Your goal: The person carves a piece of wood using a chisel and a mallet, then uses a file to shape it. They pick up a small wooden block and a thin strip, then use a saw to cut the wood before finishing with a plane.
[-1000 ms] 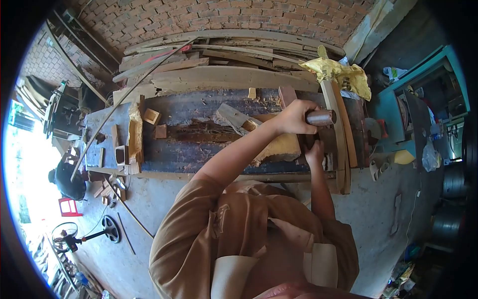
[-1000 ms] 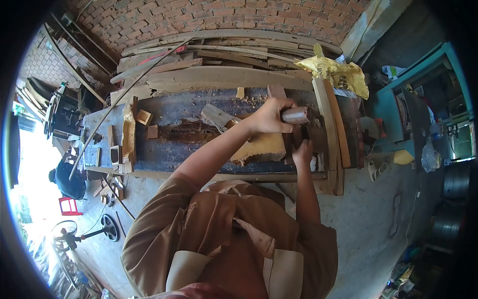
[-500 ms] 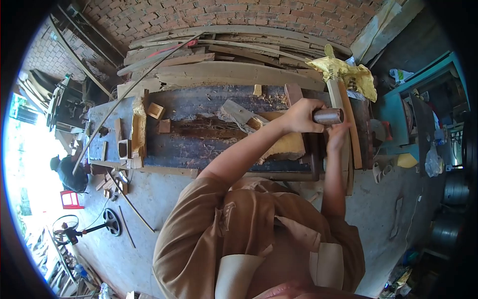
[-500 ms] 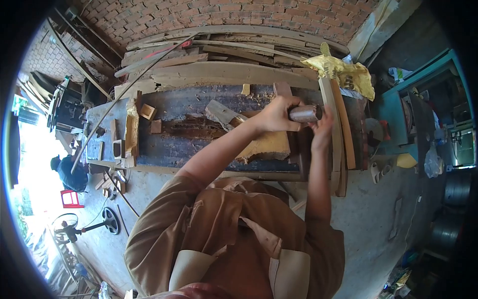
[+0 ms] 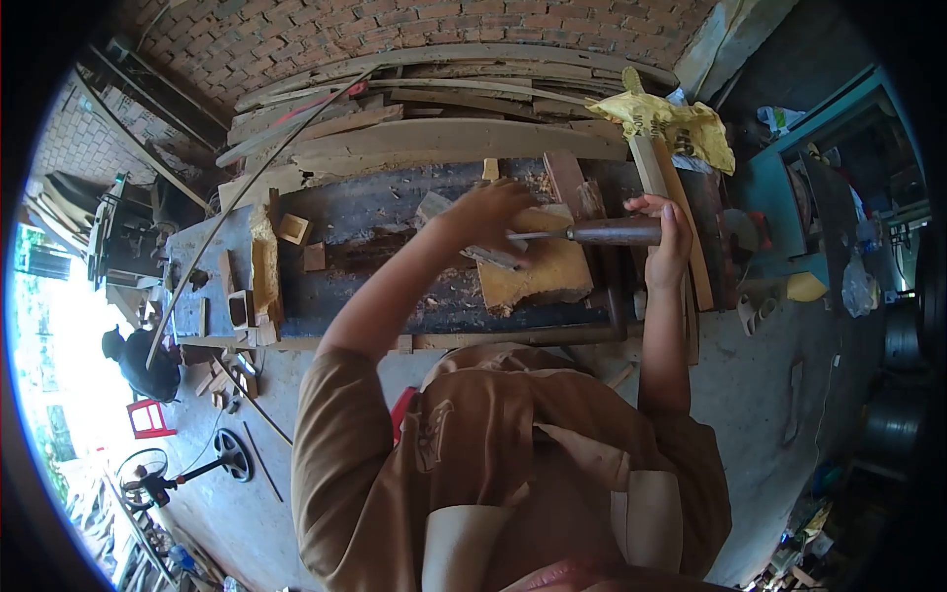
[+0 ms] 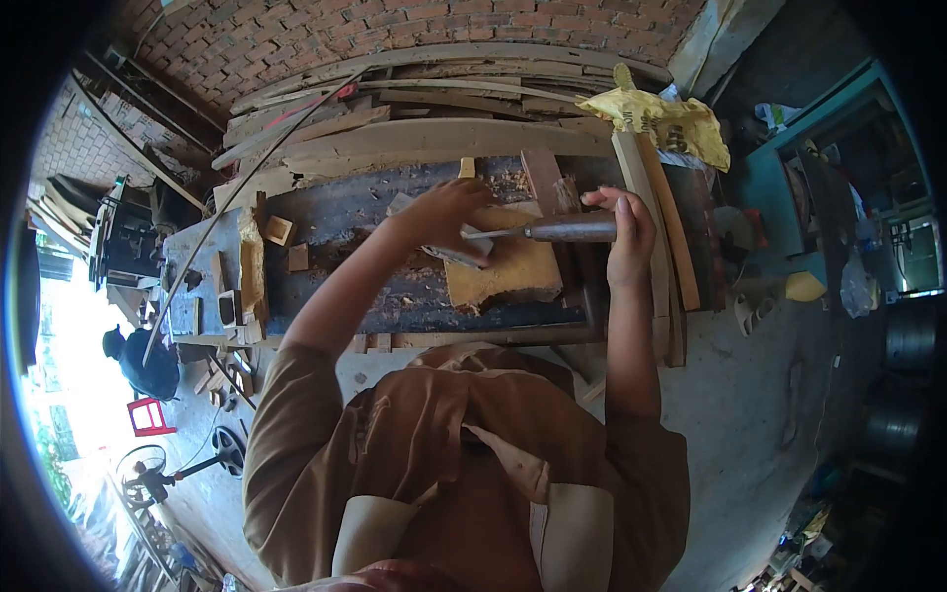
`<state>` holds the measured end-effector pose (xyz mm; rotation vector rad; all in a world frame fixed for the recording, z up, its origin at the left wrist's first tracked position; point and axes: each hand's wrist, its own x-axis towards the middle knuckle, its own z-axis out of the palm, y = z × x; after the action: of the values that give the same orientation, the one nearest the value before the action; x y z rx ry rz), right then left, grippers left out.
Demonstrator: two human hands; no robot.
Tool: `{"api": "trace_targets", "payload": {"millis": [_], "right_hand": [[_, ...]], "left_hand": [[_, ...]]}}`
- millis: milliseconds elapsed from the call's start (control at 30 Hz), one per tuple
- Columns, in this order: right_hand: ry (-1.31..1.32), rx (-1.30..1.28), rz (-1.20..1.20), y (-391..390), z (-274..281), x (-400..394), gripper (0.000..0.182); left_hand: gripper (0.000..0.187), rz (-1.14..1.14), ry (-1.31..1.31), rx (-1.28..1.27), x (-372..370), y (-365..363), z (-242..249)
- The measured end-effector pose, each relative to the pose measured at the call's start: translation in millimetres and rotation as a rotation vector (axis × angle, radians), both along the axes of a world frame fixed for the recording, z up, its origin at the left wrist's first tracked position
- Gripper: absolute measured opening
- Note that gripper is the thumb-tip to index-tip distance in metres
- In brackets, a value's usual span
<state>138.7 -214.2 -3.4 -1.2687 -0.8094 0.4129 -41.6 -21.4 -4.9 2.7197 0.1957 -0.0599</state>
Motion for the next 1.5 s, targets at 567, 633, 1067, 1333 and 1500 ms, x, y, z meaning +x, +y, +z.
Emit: {"api": "trace_targets", "payload": {"millis": [567, 633, 1067, 1333, 1500], "right_hand": [[0.432, 0.394, -0.149, -15, -9, -9, 0.017], [0.421, 0.424, -0.132, -17, -1, -8, 0.017], [0.263, 0.440, -0.151, -28, 25, 2, 0.019], [0.251, 0.418, -0.180, -23, 30, -3, 0.019], [0.308, 0.380, -0.236, -19, 30, -6, 0.019]], "left_hand": [[0.077, 0.174, -0.043, 0.023, -38, 1, -75], [0.073, 0.189, -0.122, -0.036, -34, -5, -79], [0.073, 0.206, -0.259, -0.035, -21, -26, -99], [0.076, 0.268, -0.297, -0.020, -22, -30, -99], [0.077, 0.271, -0.274, -0.024, -22, -30, -99]]}}
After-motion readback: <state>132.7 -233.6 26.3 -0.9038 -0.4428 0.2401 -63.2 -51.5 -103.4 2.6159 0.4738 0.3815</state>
